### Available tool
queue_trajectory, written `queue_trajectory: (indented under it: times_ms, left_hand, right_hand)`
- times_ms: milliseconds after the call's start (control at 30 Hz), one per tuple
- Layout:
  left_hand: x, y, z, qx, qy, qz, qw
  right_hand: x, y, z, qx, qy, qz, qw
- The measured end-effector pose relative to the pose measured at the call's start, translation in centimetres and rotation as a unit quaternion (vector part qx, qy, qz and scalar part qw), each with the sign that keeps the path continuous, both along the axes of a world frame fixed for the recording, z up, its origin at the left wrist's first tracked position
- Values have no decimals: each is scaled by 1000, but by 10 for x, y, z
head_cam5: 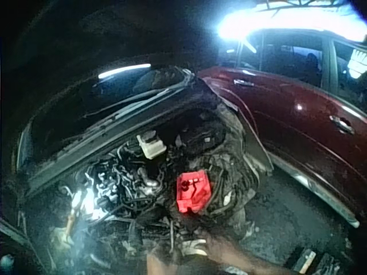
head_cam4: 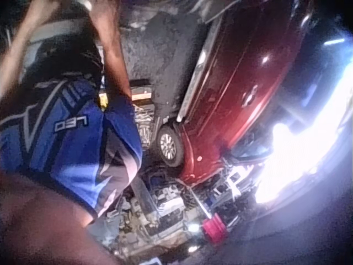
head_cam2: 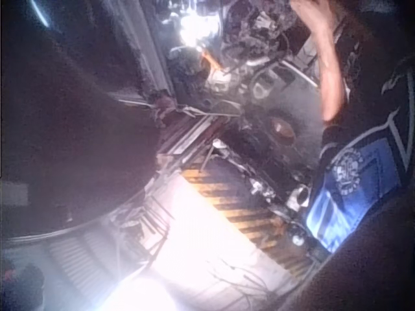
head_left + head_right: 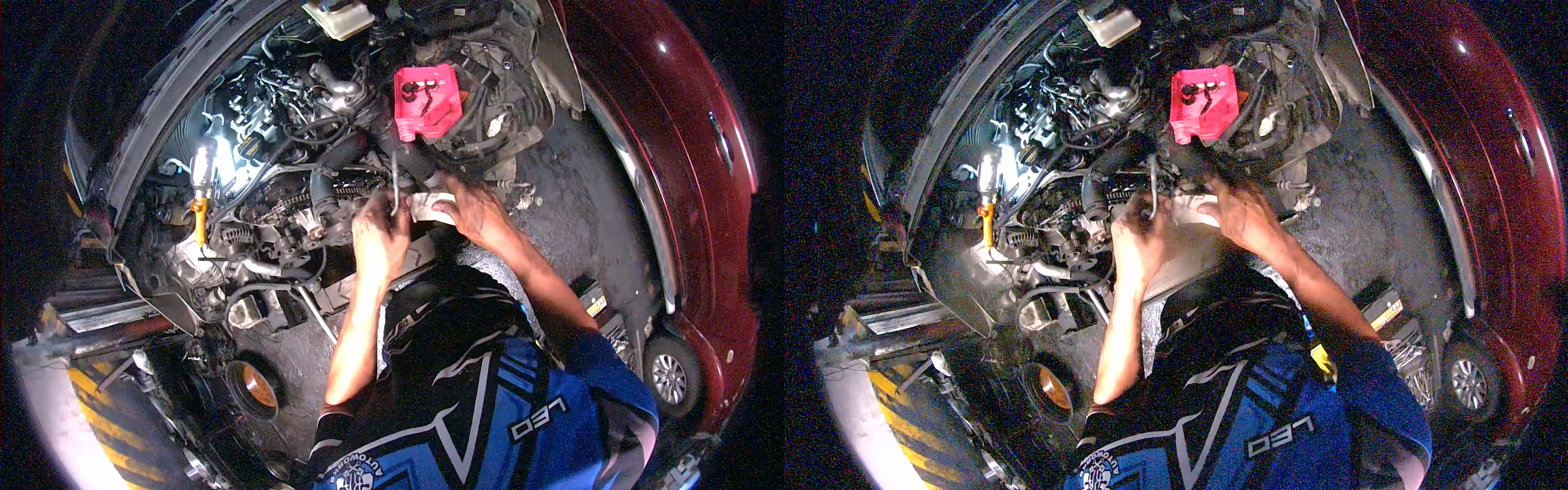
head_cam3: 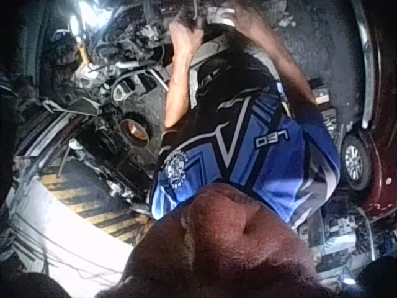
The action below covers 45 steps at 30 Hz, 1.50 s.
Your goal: The person cleans engine components with a cloth and a spray, moves tools from a tray, and uses a socket wrench to work on the top of the exposed engine assembly inside the vehicle's hood while an assistant holds parts.
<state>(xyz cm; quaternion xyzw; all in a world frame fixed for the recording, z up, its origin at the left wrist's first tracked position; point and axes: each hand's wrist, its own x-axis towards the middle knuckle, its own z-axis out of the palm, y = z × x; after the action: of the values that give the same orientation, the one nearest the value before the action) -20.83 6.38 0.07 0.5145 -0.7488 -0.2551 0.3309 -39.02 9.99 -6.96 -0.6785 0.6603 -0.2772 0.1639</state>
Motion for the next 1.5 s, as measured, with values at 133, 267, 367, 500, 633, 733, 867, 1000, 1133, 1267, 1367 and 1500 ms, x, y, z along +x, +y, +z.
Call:
queue_trajectory:
  times_ms: [133, 267, 367, 500, 633, 733, 867, 1000, 1133, 1267, 1367, 1500]
  left_hand:
    - [13, -12, -7, 68, 66, 5, 995]
    - [19, -18, -16, 56, 144, -44, 987]
    - [20, -14, -22, 184, 142, -16, 972]
    - [8, -5, -32, 179, 175, -50, 967]
    - [4, 0, -32, 130, 73, -58, 987]
    - [6, 4, -29, 85, 28, -69, 994]
    - [6, 7, -32, 81, -24, -62, 995]
    - [2, 5, -40, -28, 1, -66, 997]
    - [-3, 11, -45, 17, 38, 4, 999]
    - [-5, 9, -44, -86, -48, 28, 995]
    - [-8, 7, -40, 39, -40, 116, 992]
    - [-13, 7, -37, -12, 99, 146, 984]
  right_hand:
    - [-8, 1, 1, 71, -209, 74, 973]
    - [-13, 3, 8, 133, -314, 43, 939]
    - [-15, 2, 20, 129, -289, -7, 949]
    - [-11, -1, 38, 147, -273, -25, 950]
    - [-1, -6, 49, 126, -214, -35, 968]
    - [4, -9, 50, 142, -176, -46, 973]
    - [9, -11, 46, 97, -170, -43, 980]
    - [11, -11, 44, 108, -175, -56, 977]
    - [13, -10, 42, 113, -173, -62, 976]
    - [19, -9, 38, 102, -122, -72, 985]
    - [24, -8, 35, 64, -162, -73, 982]
    - [26, -6, 33, 90, -170, -93, 977]
